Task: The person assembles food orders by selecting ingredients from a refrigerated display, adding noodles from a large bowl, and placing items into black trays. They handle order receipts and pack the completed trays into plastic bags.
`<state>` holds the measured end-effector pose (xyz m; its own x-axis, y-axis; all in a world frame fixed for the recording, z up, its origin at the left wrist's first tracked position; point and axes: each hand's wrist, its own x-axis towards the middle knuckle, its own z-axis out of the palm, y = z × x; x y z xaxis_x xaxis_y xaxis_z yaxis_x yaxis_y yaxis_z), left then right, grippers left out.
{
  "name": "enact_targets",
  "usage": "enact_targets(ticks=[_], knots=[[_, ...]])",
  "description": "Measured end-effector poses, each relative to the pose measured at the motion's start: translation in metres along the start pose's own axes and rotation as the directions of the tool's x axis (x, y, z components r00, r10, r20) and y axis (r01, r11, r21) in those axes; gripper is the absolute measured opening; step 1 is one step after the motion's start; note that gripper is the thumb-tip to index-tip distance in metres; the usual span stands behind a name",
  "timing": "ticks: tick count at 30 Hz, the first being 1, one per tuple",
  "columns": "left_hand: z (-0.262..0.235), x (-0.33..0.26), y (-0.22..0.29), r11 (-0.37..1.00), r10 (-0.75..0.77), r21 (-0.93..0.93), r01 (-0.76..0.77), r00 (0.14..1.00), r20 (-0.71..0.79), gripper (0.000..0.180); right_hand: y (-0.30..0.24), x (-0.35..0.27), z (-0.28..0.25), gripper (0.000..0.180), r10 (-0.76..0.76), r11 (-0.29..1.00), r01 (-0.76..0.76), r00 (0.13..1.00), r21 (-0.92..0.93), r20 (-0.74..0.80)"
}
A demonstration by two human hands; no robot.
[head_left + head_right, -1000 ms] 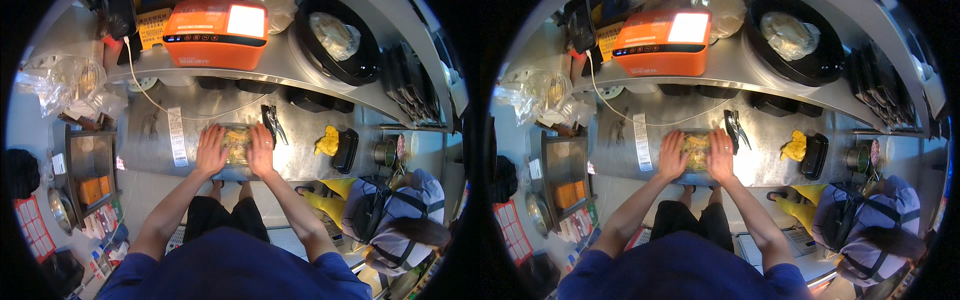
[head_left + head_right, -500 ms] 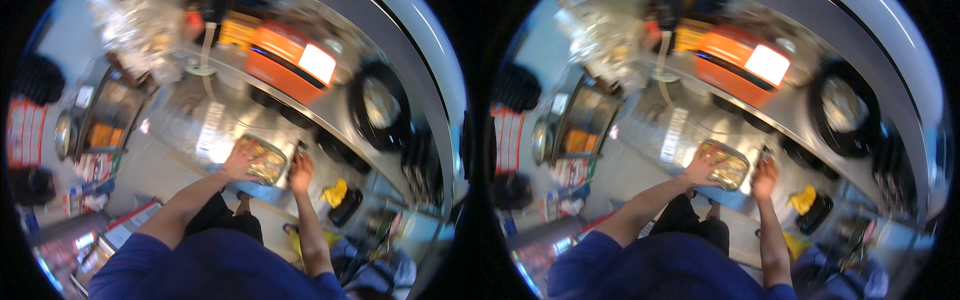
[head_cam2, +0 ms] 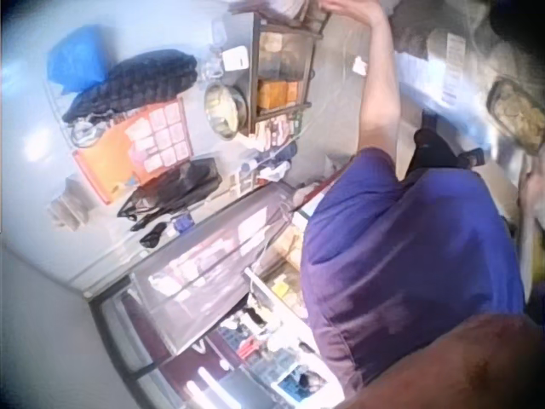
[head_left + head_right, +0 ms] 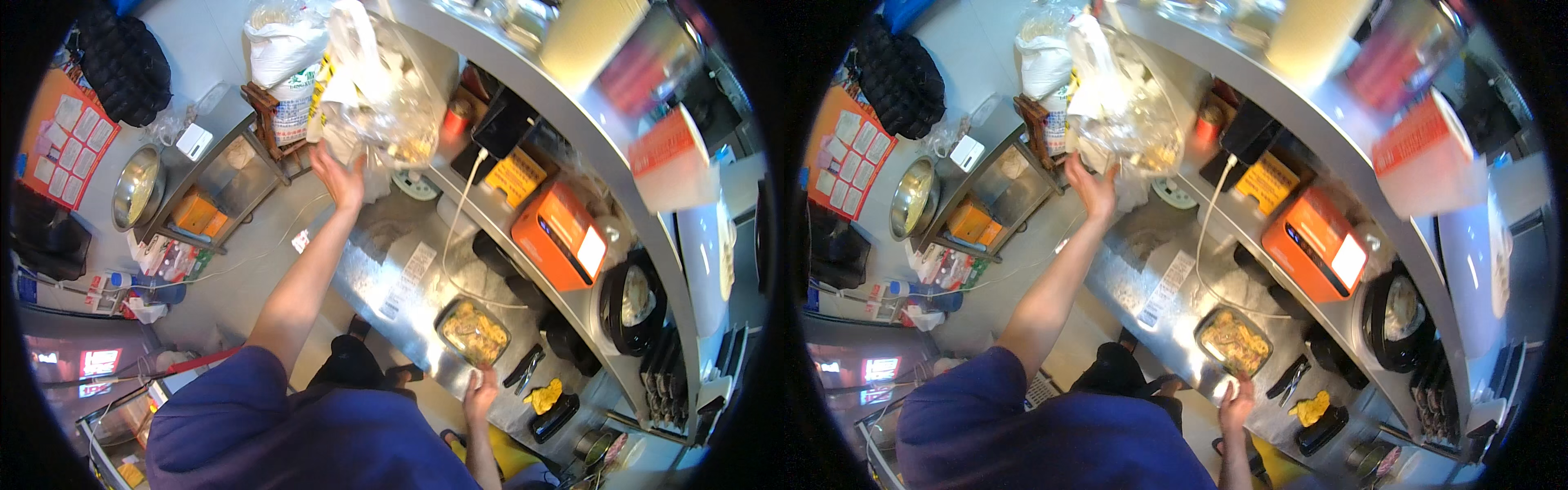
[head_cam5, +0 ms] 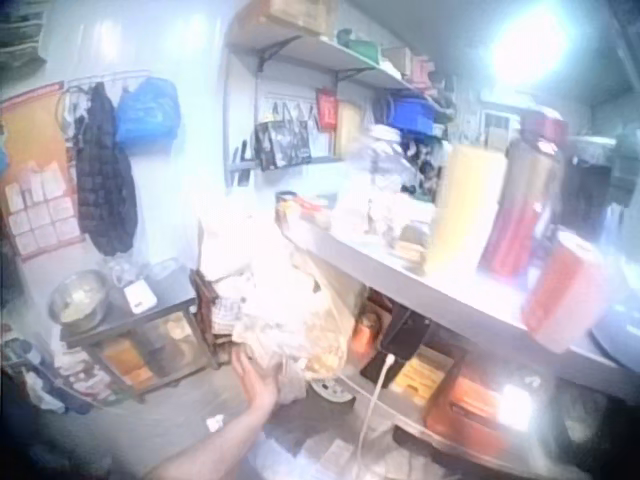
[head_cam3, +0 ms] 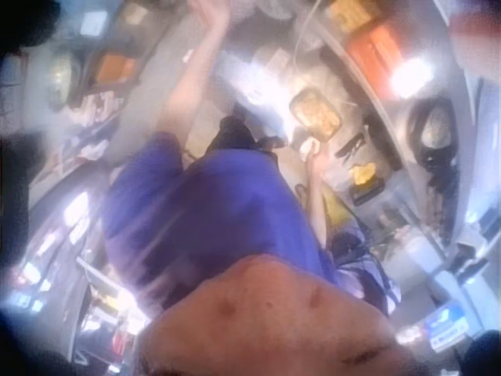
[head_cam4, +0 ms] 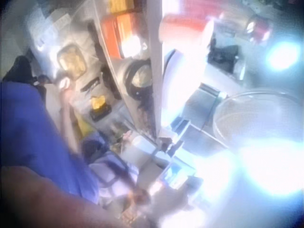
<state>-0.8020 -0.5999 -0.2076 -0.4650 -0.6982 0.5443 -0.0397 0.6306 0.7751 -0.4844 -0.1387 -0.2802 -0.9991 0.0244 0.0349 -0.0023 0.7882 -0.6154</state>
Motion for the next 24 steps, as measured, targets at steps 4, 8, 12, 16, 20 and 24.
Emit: enact_targets(ticks=[4,8,12,16,20,24], knots=[[0.006,0.055,-0.018,0.965,0.232,0.084,-0.250,0.955,0.184,0.065,-0.096,0.017,0.026,0.020,-0.035,0.995,0.035,0.999,0.093,-0.010],[0.001,0.069,-0.029,0.975,0.206,-0.008,-0.221,0.896,0.393,0.053,-0.139,0.041,0.045,0.018,-0.103,0.990,0.100,0.994,0.095,0.025],[-0.022,0.075,-0.039,0.959,0.284,-0.148,-0.243,0.862,0.419,0.043,-0.175,0.065,0.045,0.017,-0.133,0.988,0.125,0.987,0.089,0.094],[-0.063,0.059,-0.053,0.944,0.245,-0.326,-0.041,0.750,0.615,0.040,-0.197,0.084,0.045,0.017,-0.089,0.990,0.073,0.987,0.122,0.131],[-0.048,0.067,-0.005,0.947,0.263,-0.261,-0.188,0.919,0.292,0.038,-0.208,0.101,0.065,0.017,-0.189,0.976,0.168,0.970,0.140,0.155],[-0.014,0.069,-0.004,0.974,0.045,-0.225,0.017,0.963,0.267,0.027,-0.241,0.119,0.085,0.015,-0.380,0.917,0.349,0.911,0.195,0.159]])
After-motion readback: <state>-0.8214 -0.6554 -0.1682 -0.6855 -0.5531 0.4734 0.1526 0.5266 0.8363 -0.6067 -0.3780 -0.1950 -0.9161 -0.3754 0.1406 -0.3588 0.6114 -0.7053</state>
